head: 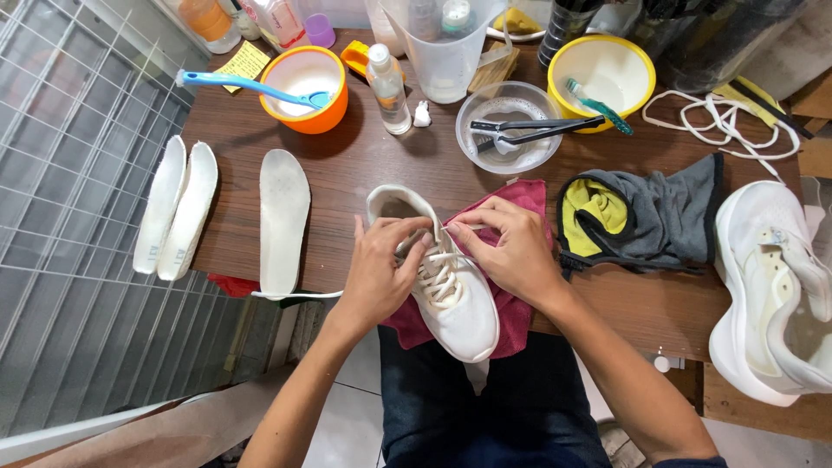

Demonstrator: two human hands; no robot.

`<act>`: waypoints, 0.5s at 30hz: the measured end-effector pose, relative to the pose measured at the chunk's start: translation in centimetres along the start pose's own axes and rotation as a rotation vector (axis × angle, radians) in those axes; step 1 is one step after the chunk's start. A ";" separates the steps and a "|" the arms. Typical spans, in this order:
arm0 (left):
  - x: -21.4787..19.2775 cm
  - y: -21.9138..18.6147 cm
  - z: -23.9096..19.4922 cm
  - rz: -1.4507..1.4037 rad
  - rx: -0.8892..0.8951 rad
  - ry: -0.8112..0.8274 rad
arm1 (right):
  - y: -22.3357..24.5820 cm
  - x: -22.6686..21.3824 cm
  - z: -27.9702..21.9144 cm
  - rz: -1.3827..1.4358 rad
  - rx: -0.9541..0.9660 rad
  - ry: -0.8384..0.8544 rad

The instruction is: The person laces a white sneaker by threading the laces through the eyelets and tying them. The shoe is placed on a red cloth on a wooden table, and the person adjusts the laces to secure the knot.

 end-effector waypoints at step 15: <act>-0.1 -0.2 0.3 -0.039 0.053 -0.144 | -2.0 1.8 -0.8 0.068 0.074 -0.100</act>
Point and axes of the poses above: each hand's wrist, its own z-axis towards the middle knuckle, its own x-axis out of the palm, y = z × x, the point moved 9 cm from there along z, towards the middle knuckle, and after that the axes turned 3 degrees about x, right-handed, at the moved point
